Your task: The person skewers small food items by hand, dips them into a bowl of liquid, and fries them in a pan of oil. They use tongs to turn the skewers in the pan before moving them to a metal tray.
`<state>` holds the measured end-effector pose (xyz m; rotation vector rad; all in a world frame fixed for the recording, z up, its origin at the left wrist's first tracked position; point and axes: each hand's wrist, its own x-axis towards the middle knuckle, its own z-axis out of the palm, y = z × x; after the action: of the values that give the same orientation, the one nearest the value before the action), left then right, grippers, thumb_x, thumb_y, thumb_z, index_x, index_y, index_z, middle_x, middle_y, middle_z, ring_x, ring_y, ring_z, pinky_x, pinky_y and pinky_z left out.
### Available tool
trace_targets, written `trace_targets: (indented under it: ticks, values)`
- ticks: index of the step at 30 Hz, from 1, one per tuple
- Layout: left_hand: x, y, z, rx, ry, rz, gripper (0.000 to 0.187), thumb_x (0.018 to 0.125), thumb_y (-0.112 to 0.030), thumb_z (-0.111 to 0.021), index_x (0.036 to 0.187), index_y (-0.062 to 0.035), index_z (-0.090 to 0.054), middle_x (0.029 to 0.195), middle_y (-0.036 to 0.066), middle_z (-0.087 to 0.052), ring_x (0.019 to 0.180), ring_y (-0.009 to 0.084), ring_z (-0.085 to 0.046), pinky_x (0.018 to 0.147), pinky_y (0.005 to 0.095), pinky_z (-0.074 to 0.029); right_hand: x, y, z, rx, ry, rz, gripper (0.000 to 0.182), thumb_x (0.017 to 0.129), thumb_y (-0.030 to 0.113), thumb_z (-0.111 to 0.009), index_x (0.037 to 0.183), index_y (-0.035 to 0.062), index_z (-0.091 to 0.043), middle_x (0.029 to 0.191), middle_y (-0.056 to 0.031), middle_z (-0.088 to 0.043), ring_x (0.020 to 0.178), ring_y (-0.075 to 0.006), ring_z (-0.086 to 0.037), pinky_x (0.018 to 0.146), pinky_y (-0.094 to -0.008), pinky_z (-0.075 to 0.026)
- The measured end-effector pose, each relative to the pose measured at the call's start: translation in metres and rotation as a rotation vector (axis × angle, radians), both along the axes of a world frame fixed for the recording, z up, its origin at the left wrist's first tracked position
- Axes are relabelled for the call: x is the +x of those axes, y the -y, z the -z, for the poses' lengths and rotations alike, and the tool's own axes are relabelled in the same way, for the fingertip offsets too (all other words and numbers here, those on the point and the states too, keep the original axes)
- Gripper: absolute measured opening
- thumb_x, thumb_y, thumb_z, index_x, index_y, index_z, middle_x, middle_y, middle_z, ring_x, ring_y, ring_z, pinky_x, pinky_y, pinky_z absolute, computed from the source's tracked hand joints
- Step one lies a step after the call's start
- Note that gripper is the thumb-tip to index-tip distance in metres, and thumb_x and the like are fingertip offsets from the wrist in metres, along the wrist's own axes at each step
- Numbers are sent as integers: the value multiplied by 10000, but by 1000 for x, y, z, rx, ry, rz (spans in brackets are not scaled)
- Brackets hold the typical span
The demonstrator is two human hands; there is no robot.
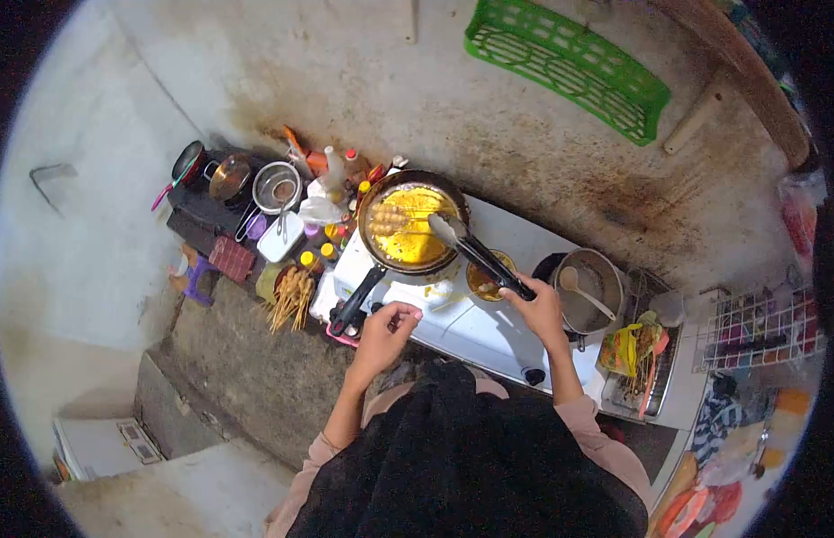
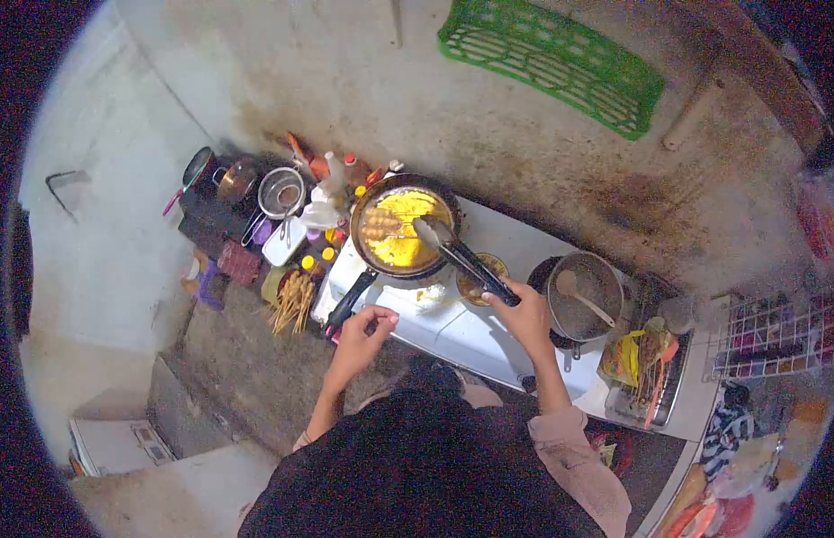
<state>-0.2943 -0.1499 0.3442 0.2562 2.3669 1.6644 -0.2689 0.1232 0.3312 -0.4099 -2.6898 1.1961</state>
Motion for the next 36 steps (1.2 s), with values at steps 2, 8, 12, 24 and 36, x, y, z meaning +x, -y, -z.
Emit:
trace_targets:
  ticks: [2,8,12,24,36]
  values:
    - [-2,-8,-3,87,69,75,191,823,-175,-580,892,3,-592,692,2,-570,632,57,-496,585,205,-402,9,-4,2,4,-7,26,477,672,363,-705,1017,46,-614,873,-159,-631,819,-257,-617,739,-313,-460]
    - [-6,-60,-28,135,197,405,187,834,-174,-571,918,-7,-571,706,-9,-553,648,49,-489,599,191,-396,56,-19,-33,-58,-84,217,628,633,394,-736,1062,-29,-563,887,-171,-606,775,-244,-605,724,-300,-464]
    - [9,-110,-41,177,240,710,179,831,-170,-577,919,-15,-575,698,-30,-512,638,47,-461,607,199,-389,110,-40,-49,-166,-87,419,794,607,417,-748,1187,-39,-454,981,-176,-577,831,-229,-591,764,-310,-453]
    - [137,-267,-29,79,259,1142,167,846,-145,-549,941,-10,-575,791,-13,-563,711,43,-478,666,199,-399,338,-179,-18,202,-92,1105,830,608,366,-749,1212,-72,-384,1073,-227,-490,993,-347,-502,818,-385,-425]
    - [219,-299,15,-7,383,917,171,874,-146,-509,952,0,-551,892,18,-581,772,65,-505,687,207,-413,369,-280,129,284,414,1007,932,609,501,-689,1257,-52,-311,1213,-263,-371,1136,-380,-367,921,-435,-360]
